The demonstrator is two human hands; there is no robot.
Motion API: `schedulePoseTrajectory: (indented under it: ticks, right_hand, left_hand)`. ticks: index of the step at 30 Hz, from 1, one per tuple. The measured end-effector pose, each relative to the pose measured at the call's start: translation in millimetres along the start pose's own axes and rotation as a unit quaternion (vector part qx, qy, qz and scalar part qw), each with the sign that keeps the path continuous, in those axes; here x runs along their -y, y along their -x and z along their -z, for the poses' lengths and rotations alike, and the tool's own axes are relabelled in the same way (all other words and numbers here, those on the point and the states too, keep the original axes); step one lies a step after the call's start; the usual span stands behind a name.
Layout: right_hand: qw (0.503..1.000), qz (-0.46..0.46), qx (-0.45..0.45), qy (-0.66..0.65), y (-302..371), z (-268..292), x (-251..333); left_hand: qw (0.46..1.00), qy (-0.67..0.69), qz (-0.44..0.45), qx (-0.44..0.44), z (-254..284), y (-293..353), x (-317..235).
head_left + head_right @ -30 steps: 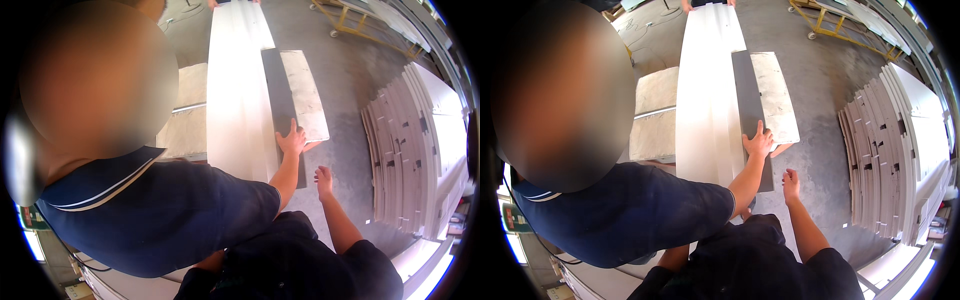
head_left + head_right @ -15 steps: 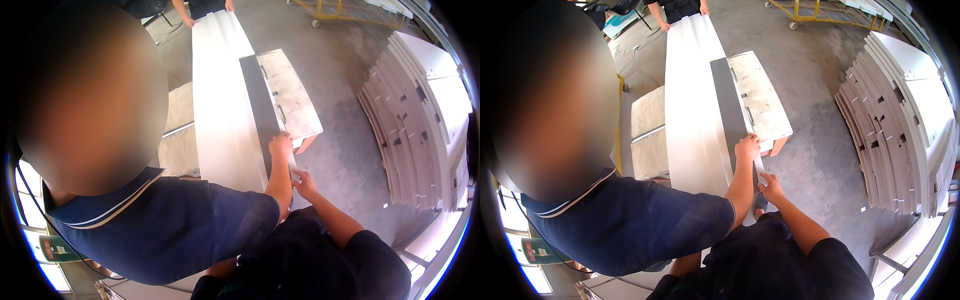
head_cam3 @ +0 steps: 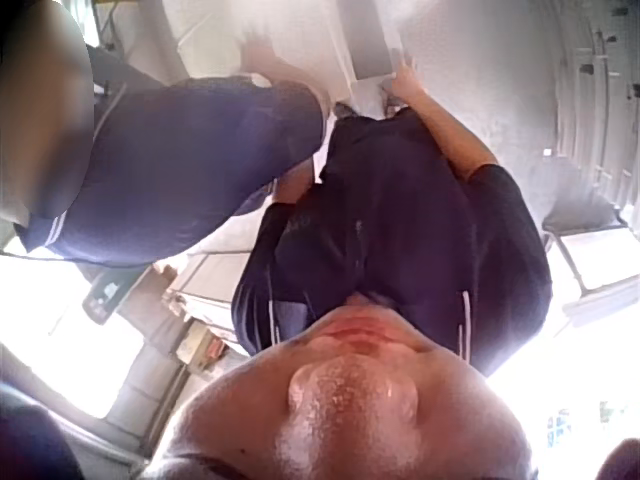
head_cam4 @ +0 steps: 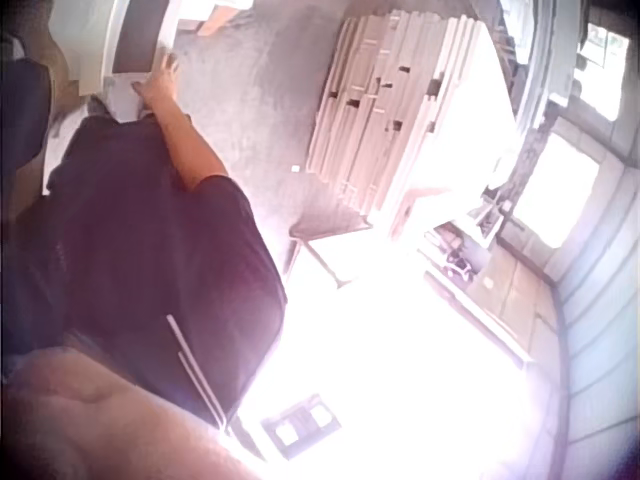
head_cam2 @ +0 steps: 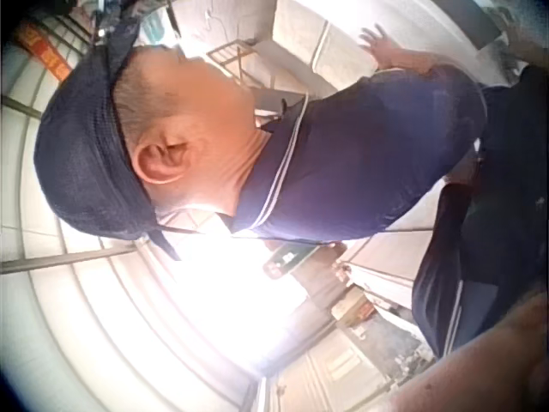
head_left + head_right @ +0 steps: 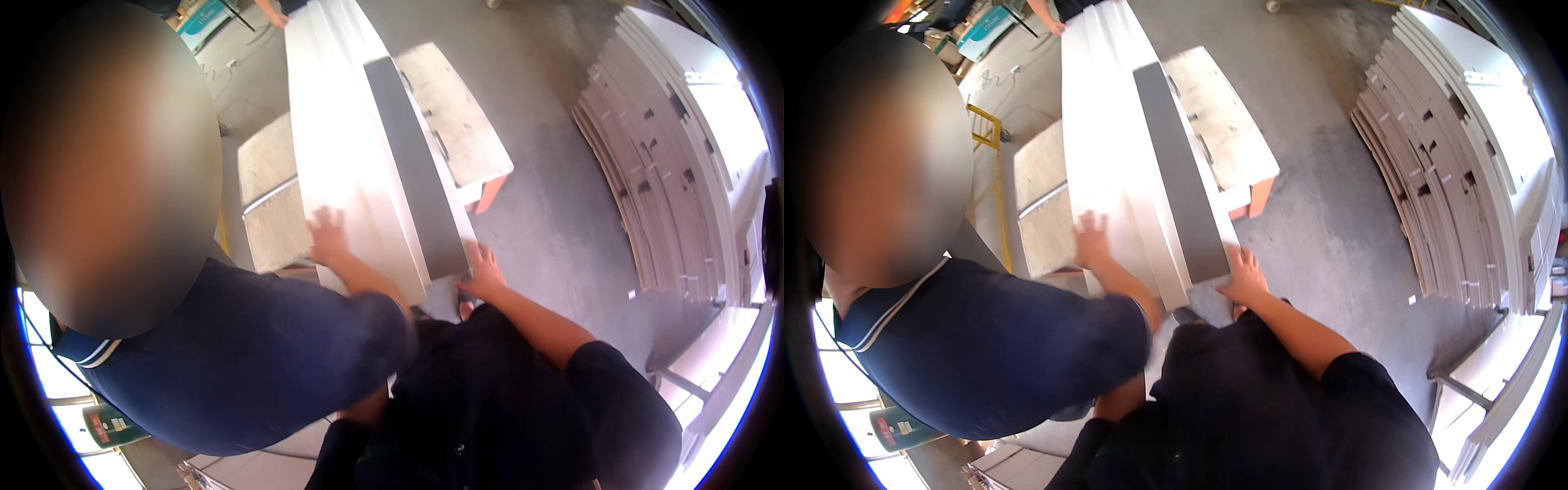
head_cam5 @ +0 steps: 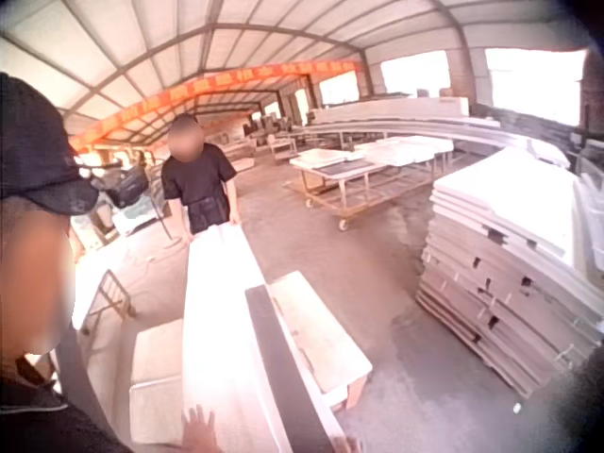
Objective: The person lifts large white panels from a stack and carries them to a workbench with assistance. They place the panels onto the bench, align them, and secure them with white straps. The person then moves the secured panels to a storage rack.
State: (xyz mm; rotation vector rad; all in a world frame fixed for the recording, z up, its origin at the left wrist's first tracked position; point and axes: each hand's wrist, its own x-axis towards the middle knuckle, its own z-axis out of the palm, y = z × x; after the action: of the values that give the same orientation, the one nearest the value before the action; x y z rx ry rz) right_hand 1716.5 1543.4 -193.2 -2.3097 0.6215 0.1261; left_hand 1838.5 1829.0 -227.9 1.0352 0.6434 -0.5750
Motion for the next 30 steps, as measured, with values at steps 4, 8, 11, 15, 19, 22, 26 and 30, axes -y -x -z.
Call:
schedulePoseTrajectory:
  ticks: [4, 8, 11, 15, 19, 22, 26, 30]
  right_hand:
    - [0.999, -0.007, 0.022, 0.032, -1.0, 3.4, -0.7]
    - [1.0, 0.004, -0.014, -0.009, -7.0, 4.5, -18.2]
    - [0.999, 0.002, -0.025, -0.031, -9.8, 11.1, -24.8]
    - [0.999, -0.008, 0.007, -0.043, -14.7, 17.8, -28.9]
    - [0.997, -0.003, -0.011, -0.082, -17.0, 12.0, -39.2]
    - [0.998, -0.002, -0.017, -0.054, -21.7, 9.7, -42.9]
    - [0.999, 0.013, -0.02, -0.033, -19.7, 6.9, -45.1]
    - [1.0, -0.001, -0.003, -0.019, -14.5, 10.5, -39.3]
  left_hand:
    - [0.996, 0.026, -0.021, -0.083, 46.2, -4.1, 26.9]
    - [0.997, 0.014, -0.002, -0.071, 51.7, -14.4, 26.0]
    - [0.996, 0.009, -0.001, -0.086, 45.6, -11.2, 26.1]
    - [0.996, 0.011, -0.002, -0.093, 37.8, -5.2, 27.9]
    - [0.998, 0.009, 0.0, -0.069, 47.3, -5.6, 28.9]
    - [0.999, 0.004, -0.009, -0.052, 45.7, -5.7, 30.6]
    - [0.998, 0.007, 0.0, -0.06, 39.9, -3.4, 30.9]
    - [1.0, 0.023, -0.009, -0.002, 61.9, -14.8, 40.4]
